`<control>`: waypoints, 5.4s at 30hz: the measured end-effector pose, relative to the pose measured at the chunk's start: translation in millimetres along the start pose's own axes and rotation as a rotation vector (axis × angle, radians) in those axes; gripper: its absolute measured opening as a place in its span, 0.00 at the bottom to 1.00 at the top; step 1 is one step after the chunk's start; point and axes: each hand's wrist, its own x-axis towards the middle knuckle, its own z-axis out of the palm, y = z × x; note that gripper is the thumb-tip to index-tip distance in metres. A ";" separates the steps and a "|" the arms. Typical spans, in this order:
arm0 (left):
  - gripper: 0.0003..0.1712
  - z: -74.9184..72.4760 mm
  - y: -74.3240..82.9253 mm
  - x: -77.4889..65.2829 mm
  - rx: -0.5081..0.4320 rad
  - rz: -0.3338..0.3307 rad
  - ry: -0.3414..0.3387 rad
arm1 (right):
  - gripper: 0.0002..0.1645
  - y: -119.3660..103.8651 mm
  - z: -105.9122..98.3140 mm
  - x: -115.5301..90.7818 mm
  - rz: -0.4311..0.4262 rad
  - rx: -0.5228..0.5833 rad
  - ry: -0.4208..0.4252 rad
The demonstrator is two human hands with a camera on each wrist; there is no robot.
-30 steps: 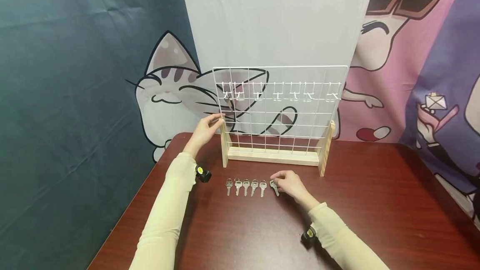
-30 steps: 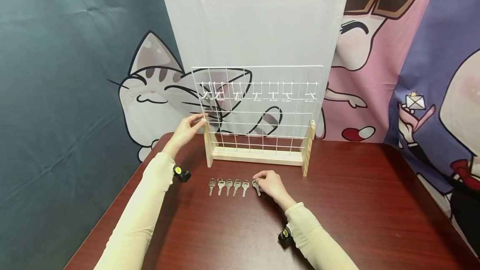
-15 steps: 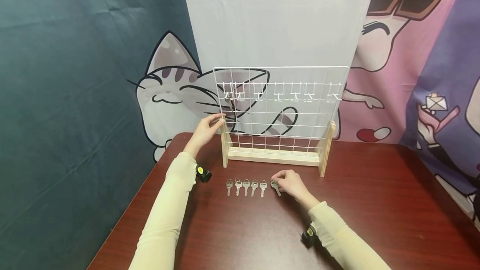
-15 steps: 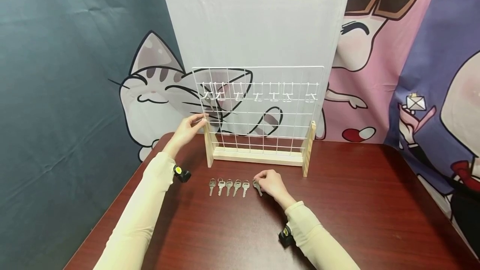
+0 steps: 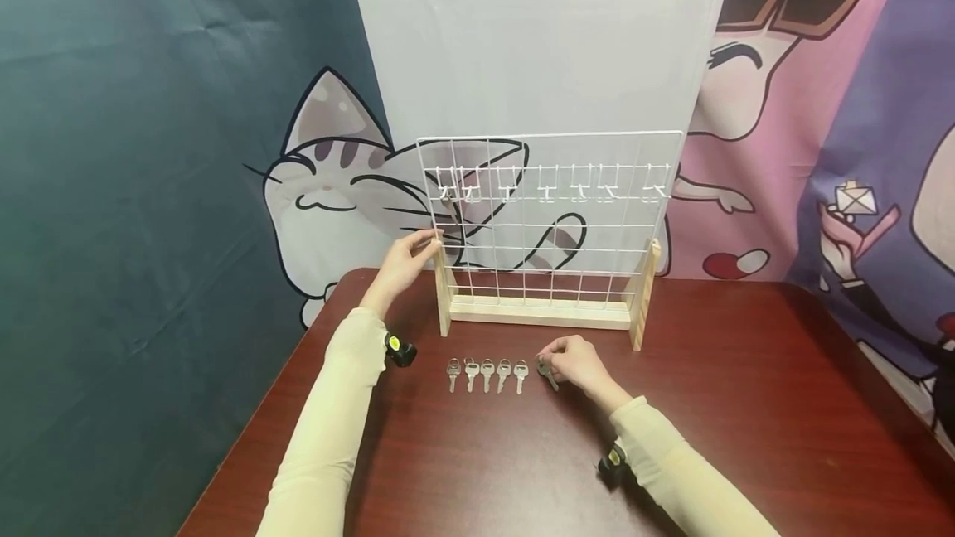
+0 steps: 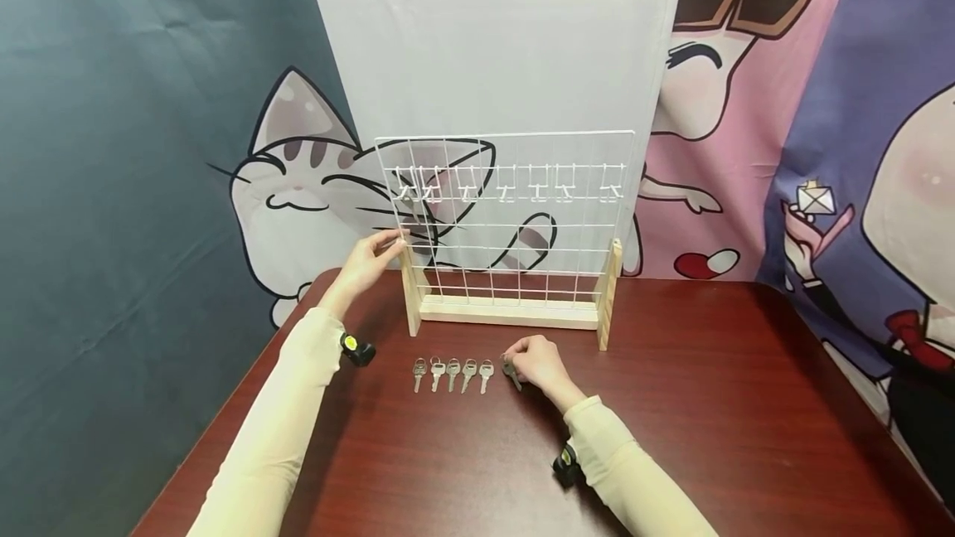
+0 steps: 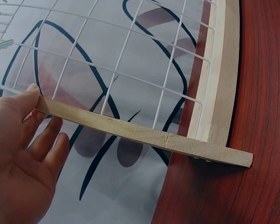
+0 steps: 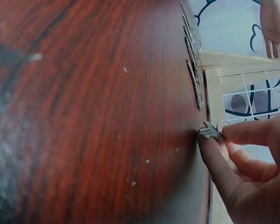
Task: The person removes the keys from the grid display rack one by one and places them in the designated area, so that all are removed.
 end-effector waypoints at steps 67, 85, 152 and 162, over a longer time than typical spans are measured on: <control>0.23 0.5 -26.3 11.6 -0.012 0.012 0.041 | 0.14 -41.8 -48.6 40.3 -0.135 -0.320 -0.253; 0.25 1.9 -26.1 11.3 -0.002 0.012 0.036 | 0.20 -147.9 -57.6 50.0 -0.365 -0.176 -0.011; 0.25 1.2 -24.2 8.8 0.088 -0.009 0.054 | 0.19 -225.5 4.6 30.8 -0.425 0.474 0.009; 0.23 1.1 -23.4 4.7 0.058 -0.009 0.052 | 0.23 -187.4 -56.6 13.1 -0.407 0.424 -0.019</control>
